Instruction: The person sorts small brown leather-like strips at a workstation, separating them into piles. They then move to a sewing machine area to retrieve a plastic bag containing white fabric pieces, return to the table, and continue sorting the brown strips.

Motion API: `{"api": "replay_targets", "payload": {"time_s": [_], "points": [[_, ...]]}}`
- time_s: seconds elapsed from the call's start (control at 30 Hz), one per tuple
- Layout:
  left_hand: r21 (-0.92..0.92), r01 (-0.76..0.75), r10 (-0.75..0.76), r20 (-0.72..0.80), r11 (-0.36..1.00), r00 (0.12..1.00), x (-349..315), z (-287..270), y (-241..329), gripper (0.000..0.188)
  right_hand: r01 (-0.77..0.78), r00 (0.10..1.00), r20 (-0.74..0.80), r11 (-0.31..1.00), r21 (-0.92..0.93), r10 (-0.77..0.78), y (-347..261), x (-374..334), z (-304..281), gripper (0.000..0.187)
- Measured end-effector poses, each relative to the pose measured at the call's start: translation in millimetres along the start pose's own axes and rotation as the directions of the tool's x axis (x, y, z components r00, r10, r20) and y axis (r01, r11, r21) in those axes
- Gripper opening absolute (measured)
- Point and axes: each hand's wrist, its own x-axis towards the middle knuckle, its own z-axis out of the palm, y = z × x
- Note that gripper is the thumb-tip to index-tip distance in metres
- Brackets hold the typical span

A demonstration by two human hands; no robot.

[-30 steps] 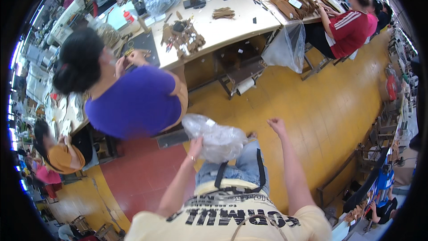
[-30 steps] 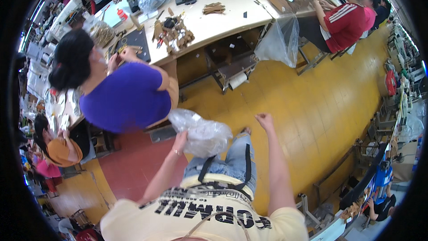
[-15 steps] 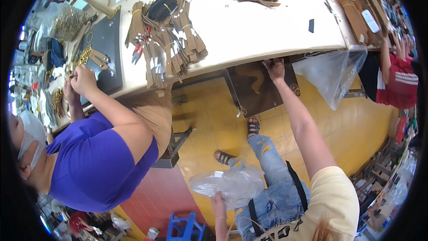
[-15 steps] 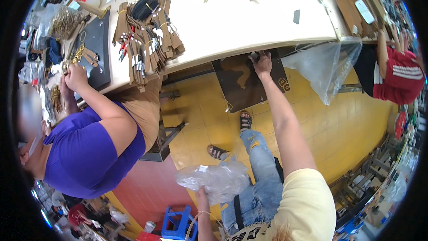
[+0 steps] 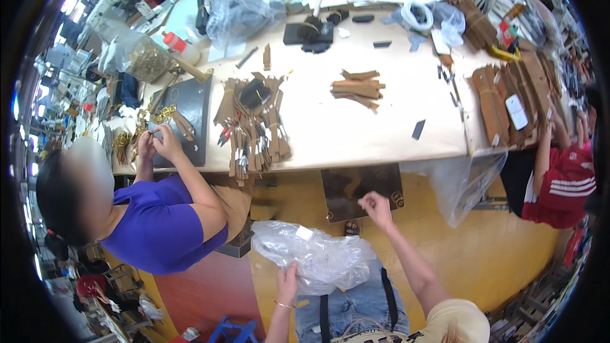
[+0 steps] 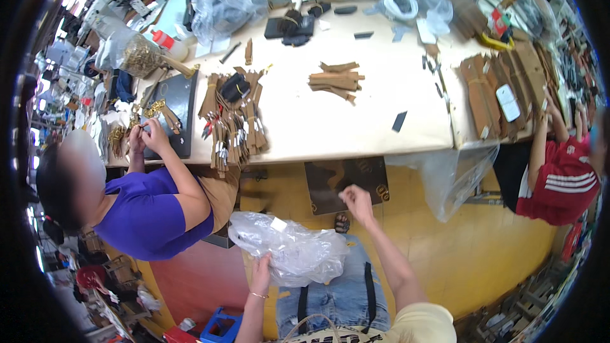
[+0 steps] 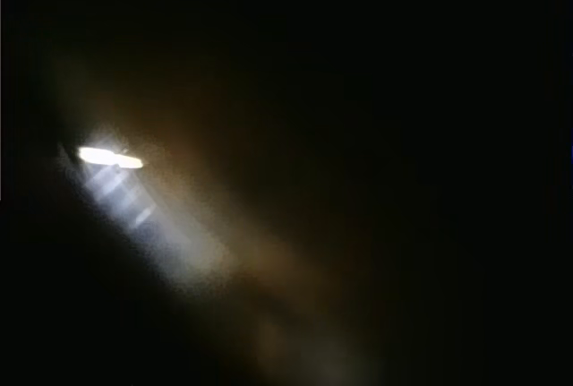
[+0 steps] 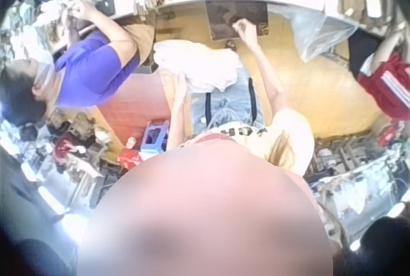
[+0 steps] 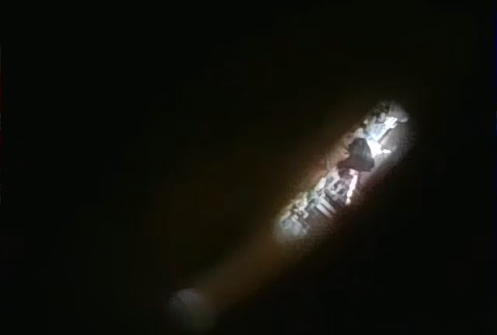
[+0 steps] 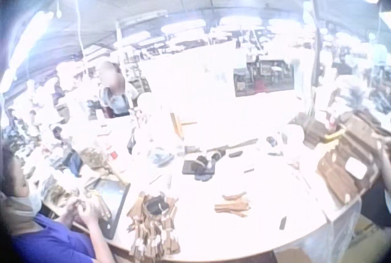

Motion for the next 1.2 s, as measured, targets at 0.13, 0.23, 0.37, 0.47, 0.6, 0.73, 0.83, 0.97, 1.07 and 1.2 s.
{"api": "replay_targets", "payload": {"time_s": [0.13, 0.23, 0.37, 0.47, 0.6, 0.73, 0.83, 0.97, 1.07, 1.2], "points": [[-0.05, -0.035, 0.041, 0.115, 0.998, 0.993, 15, 17, 34, 0.032, 0.166, 0.986, 0.026, 0.986, 0.032, -0.167, -96, 5, -65, 0.02], [-0.061, -0.021, 0.034, 0.209, 0.998, 0.977, 33, 21, 63, 0.033, 0.326, 0.931, -0.16, 0.944, -0.043, -0.329, -165, 100, -110, 0.021], [-0.074, 0.002, 0.017, 0.252, 0.997, 0.968, 63, 25, 129, 0.034, 0.314, 0.92, -0.202, 0.94, -0.134, -0.336, -239, 277, -135, 0.025], [-0.057, -0.006, 0.02, 0.24, 0.998, 0.97, 100, 21, 193, 0.035, 0.338, 0.87, -0.225, 0.864, -0.374, -0.438, -267, 384, -112, 0.022], [-0.049, -0.007, 0.017, 0.213, 0.999, 0.977, 159, 15, 252, 0.032, 0.298, 0.903, -0.089, 0.763, -0.574, -0.42, -266, 456, -88, 0.016], [-0.172, 0.001, 0.034, 0.206, 0.985, 0.978, 214, 17, 282, 0.032, 0.387, 0.868, -0.143, 0.828, -0.406, -0.476, -245, 449, -89, 0.015], [-0.189, -0.016, 0.062, 0.241, 0.982, 0.969, 243, 29, 294, 0.032, 0.244, 0.933, -0.192, 0.929, -0.278, -0.303, -242, 437, -86, 0.016], [-0.245, 0.051, -0.015, 0.147, 0.968, 0.989, 248, 41, 305, 0.032, 0.152, 0.944, -0.263, 0.97, -0.187, -0.199, -260, 421, -81, 0.02], [-0.271, 0.111, -0.089, 0.09, 0.956, 0.992, 248, 37, 307, 0.034, 0.158, 0.868, -0.422, 0.952, -0.26, -0.26, -277, 392, -83, 0.02], [-0.347, 0.103, -0.082, 0.074, 0.932, 0.994, 264, 13, 312, 0.036, 0.136, 0.92, -0.346, 0.977, -0.162, -0.185, -311, 350, -70, 0.018]]}}
